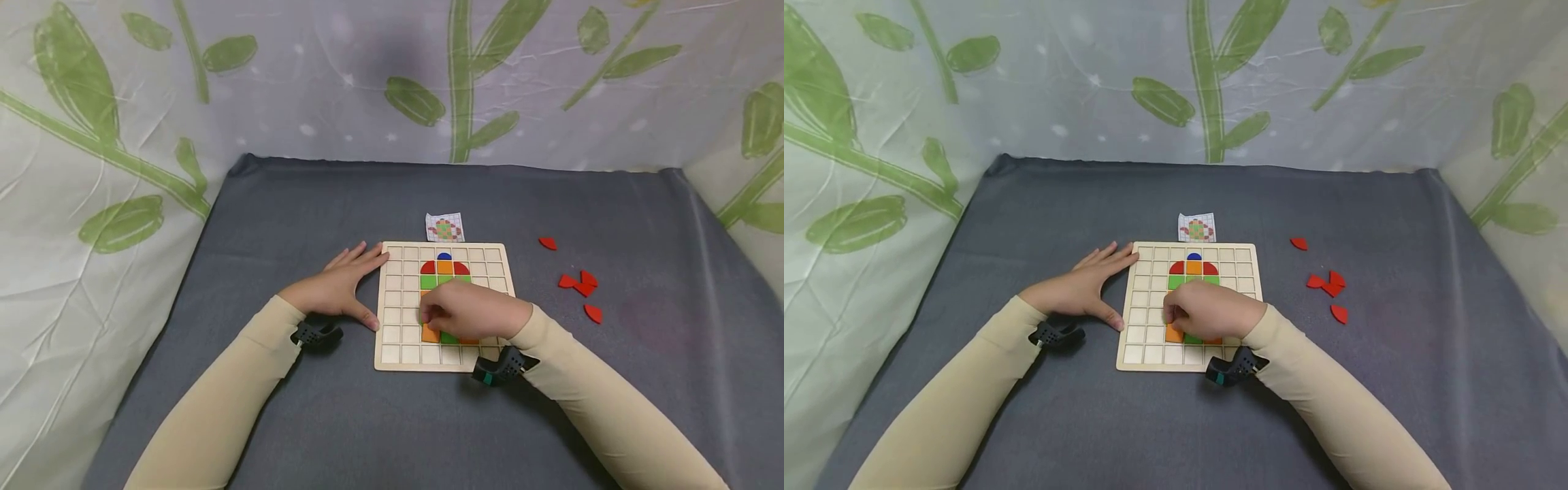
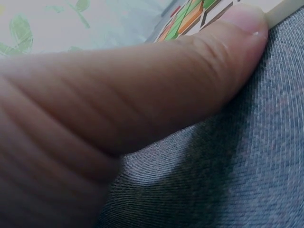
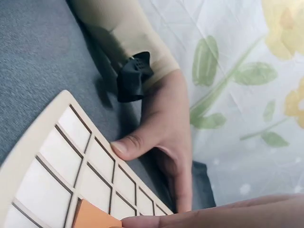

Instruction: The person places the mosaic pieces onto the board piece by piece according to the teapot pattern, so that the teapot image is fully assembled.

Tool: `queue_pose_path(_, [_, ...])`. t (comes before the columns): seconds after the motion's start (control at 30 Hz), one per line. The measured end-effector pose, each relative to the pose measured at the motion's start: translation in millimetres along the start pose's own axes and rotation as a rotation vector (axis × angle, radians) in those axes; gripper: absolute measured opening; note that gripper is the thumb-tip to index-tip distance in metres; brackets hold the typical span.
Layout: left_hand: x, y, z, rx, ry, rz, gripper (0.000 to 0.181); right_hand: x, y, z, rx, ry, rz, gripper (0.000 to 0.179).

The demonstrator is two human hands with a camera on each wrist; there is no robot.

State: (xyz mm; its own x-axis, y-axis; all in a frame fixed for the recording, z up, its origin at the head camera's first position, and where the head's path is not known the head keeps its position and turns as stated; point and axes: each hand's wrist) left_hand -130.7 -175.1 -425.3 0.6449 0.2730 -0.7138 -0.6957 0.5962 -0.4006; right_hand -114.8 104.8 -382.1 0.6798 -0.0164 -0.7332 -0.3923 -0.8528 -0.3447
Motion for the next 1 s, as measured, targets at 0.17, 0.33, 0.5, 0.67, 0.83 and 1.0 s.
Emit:
queue_pose_path(0.17, [-0.8,1.0,0.3,0.003,0.005,-0.001,0.135,3.3,-0.3,-1.5,-0.019,-0.014,0.02,0.011])
queue_pose_path(0.33, [-0.4,-0.3,0.4,0.0,0.015,0.001,0.134,5.8,-0.2,-1.7,-0.004,-0.022,0.039,0.012])
queue_pose_path(0.5, [0.0,-1.7,-0.6,0.01,0.008,0.007,0.135,7.9,0.3,1.4,-0.013,-0.011,0.036,0.013])
queue_pose_path(0.67, [0.7,-0.5,-1.4,-0.001,0.008,0.0,0.135,4.1,-6.3,7.0,-0.015,-0.022,0.036,0.013])
queue_pose_path(0.83, [0.3,0.1,-0.5,-0.005,0.01,-0.006,0.136,-12.7,-23.7,20.9,0.047,0.004,0.103,0.006])
queue_pose_path(1.0, [-0.7,-1.2,0.6,0.0,0.012,-0.006,0.136,-34.8,-46.9,44.2,0.173,0.052,0.19,0.003])
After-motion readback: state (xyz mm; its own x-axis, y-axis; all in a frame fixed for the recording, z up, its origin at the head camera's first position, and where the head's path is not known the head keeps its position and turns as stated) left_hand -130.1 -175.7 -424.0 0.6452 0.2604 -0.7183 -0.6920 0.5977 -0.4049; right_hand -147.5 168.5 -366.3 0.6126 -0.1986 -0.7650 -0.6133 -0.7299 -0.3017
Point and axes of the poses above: each hand's wrist, its own y-axis towards the middle knuckle, its own x-axis out of the palm, z = x × y, and after that the axes turned 11 degrees about -z, right-handed
